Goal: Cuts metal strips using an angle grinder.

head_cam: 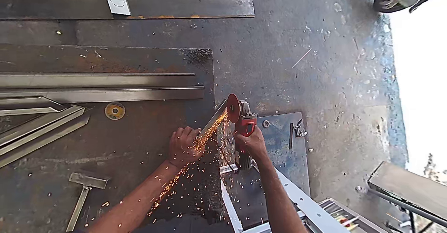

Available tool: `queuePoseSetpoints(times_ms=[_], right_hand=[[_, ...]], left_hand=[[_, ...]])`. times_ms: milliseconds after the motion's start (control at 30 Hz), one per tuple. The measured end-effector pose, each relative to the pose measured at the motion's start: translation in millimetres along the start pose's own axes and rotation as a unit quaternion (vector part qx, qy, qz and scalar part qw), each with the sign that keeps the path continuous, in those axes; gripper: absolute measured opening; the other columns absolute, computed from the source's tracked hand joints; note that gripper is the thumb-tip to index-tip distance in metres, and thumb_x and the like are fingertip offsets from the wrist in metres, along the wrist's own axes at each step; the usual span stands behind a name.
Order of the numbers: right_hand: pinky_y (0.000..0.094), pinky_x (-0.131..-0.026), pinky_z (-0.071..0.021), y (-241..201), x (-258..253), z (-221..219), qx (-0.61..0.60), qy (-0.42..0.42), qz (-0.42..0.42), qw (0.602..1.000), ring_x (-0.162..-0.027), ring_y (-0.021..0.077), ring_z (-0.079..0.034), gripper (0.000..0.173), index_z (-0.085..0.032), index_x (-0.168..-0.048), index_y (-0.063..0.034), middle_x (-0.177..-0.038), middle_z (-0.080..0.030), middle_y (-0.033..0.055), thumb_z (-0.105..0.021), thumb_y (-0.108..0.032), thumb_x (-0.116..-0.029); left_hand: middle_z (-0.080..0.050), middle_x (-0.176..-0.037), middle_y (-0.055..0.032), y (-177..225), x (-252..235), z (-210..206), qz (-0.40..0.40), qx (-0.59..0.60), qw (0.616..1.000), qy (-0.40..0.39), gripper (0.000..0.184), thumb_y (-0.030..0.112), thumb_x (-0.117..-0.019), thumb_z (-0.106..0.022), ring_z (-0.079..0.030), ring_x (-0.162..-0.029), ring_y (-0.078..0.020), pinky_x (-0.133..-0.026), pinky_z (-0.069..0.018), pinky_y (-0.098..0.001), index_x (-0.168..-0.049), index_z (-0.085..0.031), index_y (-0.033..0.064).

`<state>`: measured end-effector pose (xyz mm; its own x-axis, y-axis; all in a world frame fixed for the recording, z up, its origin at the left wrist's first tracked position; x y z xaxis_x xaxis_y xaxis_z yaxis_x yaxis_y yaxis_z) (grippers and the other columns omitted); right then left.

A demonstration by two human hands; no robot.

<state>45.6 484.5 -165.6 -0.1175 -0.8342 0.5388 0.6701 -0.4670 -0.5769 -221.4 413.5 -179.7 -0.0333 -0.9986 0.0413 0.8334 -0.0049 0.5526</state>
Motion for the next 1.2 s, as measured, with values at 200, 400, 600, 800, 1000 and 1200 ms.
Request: queuePoseSetpoints(times_ms=[200,400,600,800,1000,1200], right_hand=[[0.0393,-0.083,-0.0586,-3,-4,1,-0.014,-0.005,0.006,1.0,-0.09,0.0129,-0.07,0.064,-0.061,-0.122,-0.0059,-0.1,-0.071,0.005,-0.083,-0.034,-0.0694],[0.0413,-0.084,-0.0588,-2,-4,1,-0.007,-0.004,0.005,1.0,-0.091,0.0154,-0.07,0.067,-0.061,-0.124,-0.0041,-0.101,-0.071,0.0073,-0.085,-0.034,-0.0684],[0.0415,-0.085,-0.0587,0,-4,-1,-0.009,-0.006,0.002,1.0,-0.093,0.0156,-0.07,0.068,-0.061,-0.124,-0.0041,-0.102,-0.071,0.0074,-0.085,-0.036,-0.0681],[0.0422,-0.086,-0.0582,-5,-6,0,-0.007,-0.003,0.001,1.0,-0.093,0.0162,-0.07,0.068,-0.061,-0.124,-0.0037,-0.102,-0.071,0.0081,-0.085,-0.035,-0.0687],[0.0435,-0.086,-0.0585,-4,-7,0,0.02,-0.006,0.0,1.0,-0.094,0.017,-0.07,0.068,-0.061,-0.125,-0.0048,-0.103,-0.072,0.0077,-0.084,-0.037,-0.0698],[0.0414,-0.085,-0.057,-8,-5,2,0.037,-0.002,0.002,0.999,-0.093,0.0146,-0.069,0.065,-0.06,-0.125,-0.0055,-0.102,-0.071,0.0063,-0.082,-0.034,-0.0707]], left_hand=[[-0.072,-0.108,-0.0099,1,-1,-1,0.013,0.001,0.999,-0.035,0.063,0.055,-0.0709,-0.074,-0.067,-0.096,-0.034,-0.076,-0.0535,-0.0519,-0.123,-0.075,0.0189],[-0.073,-0.108,-0.0106,2,-1,1,0.009,0.002,1.0,-0.018,0.062,0.056,-0.073,-0.073,-0.068,-0.096,-0.0352,-0.075,-0.0538,-0.0537,-0.123,-0.075,0.0191],[-0.071,-0.118,-0.0123,0,-2,-8,0.038,-0.025,0.994,-0.094,0.037,0.032,-0.1008,-0.057,-0.065,-0.109,-0.0369,-0.086,-0.0527,-0.0552,-0.134,-0.07,0.0219],[-0.072,-0.115,-0.012,-2,-2,-11,0.026,0.0,0.997,-0.068,0.037,0.034,-0.0959,-0.061,-0.067,-0.105,-0.0374,-0.082,-0.0539,-0.0567,-0.127,-0.073,0.0199],[-0.073,-0.115,-0.013,3,-2,-2,0.029,-0.005,0.998,-0.053,0.05,0.045,-0.0822,-0.072,-0.067,-0.106,-0.039,-0.083,-0.0534,-0.0588,-0.125,-0.073,0.0198],[-0.073,-0.107,-0.0106,4,-2,0,0.008,-0.016,0.999,-0.029,0.06,0.055,-0.0736,-0.072,-0.068,-0.097,-0.0346,-0.074,-0.0547,-0.052,-0.121,-0.075,0.019]])
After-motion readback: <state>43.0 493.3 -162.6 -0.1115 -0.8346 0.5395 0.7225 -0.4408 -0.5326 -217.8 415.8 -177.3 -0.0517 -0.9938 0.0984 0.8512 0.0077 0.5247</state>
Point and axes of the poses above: each hand's wrist, its own x-axis away from the middle knuckle, its own z-axis out of the back of the hand, y = z × x, the point moved 9 cm from there along -x, towards the middle knuckle
